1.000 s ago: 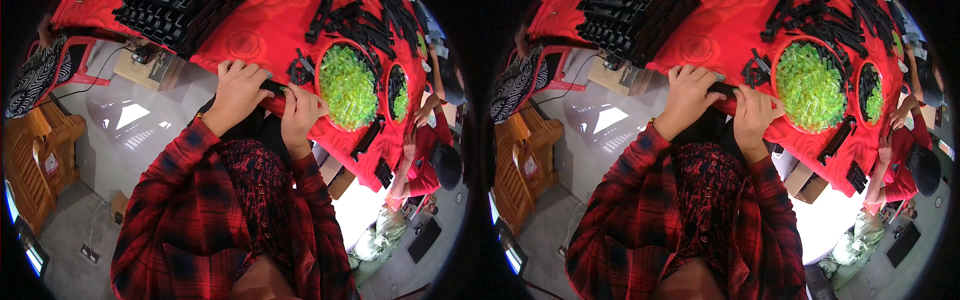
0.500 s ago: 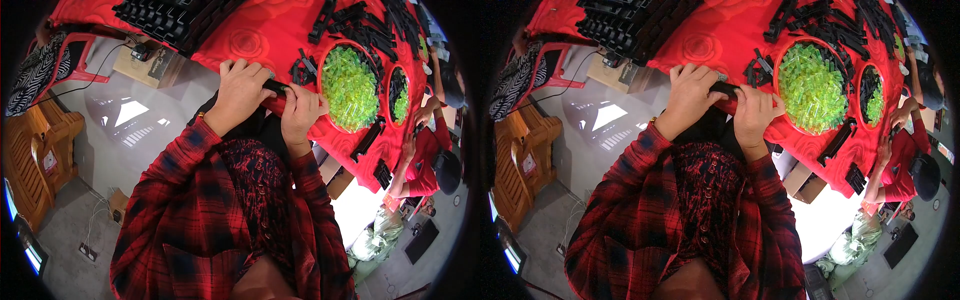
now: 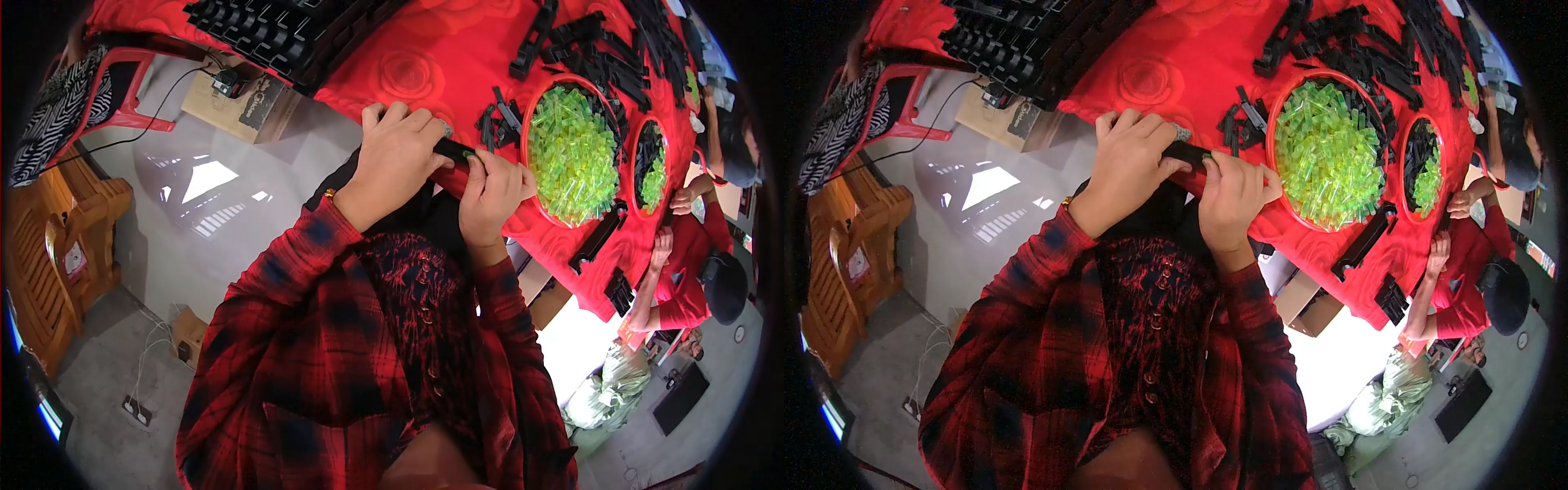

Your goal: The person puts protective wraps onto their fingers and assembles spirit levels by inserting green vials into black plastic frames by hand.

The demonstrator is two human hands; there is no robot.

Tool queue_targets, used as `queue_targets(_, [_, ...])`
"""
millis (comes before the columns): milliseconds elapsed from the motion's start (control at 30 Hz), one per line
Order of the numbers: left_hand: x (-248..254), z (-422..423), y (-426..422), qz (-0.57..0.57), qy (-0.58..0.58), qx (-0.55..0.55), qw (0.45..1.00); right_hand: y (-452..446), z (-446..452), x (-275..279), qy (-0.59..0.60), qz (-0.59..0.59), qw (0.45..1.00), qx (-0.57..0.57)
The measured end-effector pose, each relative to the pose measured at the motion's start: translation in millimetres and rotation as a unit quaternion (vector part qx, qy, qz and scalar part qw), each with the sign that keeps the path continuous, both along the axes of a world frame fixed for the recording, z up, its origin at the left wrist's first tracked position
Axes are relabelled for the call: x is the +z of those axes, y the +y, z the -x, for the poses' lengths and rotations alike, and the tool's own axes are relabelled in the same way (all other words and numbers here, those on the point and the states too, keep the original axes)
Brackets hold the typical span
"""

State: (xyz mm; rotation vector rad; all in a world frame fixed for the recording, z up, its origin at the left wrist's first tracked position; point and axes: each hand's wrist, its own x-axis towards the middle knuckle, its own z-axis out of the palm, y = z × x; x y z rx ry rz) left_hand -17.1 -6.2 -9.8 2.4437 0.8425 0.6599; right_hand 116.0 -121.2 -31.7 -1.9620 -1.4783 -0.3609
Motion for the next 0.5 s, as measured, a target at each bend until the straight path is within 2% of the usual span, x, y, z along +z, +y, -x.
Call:
queue_targets(300, [-2.2, -0.7, -0.6, -0.01, -0.018, 0.005, 1.0, -2.0, -0.1, 1.3, 0.036, -0.002, 0.999, 0.004])
queue_targets(500, [-0.6, 0.1, -0.1, 0.009, -0.003, 0.002, 1.0, -0.9, 0.3, 0.7, 0.014, 0.011, 1.0, -0.001])
